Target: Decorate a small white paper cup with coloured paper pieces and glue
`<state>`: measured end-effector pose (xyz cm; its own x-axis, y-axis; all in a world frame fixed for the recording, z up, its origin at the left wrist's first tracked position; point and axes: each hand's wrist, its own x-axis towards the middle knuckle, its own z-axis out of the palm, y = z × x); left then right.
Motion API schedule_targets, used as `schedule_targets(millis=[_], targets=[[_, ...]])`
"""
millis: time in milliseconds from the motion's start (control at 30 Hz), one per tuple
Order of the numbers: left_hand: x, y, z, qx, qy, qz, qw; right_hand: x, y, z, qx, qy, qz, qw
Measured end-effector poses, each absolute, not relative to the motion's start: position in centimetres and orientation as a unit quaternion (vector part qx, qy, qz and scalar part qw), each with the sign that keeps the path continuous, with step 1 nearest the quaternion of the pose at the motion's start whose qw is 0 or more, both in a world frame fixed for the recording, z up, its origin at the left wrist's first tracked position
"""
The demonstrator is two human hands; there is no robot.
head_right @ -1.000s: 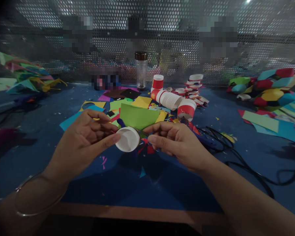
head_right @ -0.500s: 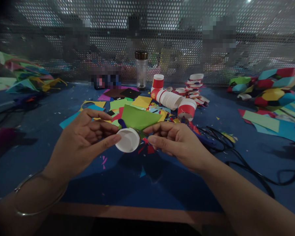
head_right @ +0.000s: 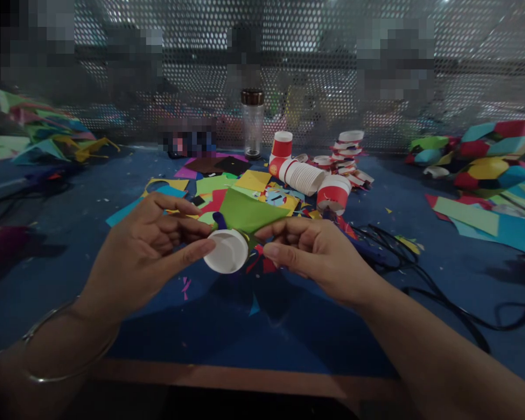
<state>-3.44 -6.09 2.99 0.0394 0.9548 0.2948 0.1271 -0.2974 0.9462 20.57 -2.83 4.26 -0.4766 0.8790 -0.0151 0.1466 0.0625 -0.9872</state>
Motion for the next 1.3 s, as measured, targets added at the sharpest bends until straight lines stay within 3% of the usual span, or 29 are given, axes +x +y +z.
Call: schedule_targets(millis=[1300], targets=[[-3.69, -5.69, 2.83, 0.628, 0.413, 0.521, 0.404, 20.60, -2.89, 4.37, -0.401, -0.668, 0.552, 0.299]])
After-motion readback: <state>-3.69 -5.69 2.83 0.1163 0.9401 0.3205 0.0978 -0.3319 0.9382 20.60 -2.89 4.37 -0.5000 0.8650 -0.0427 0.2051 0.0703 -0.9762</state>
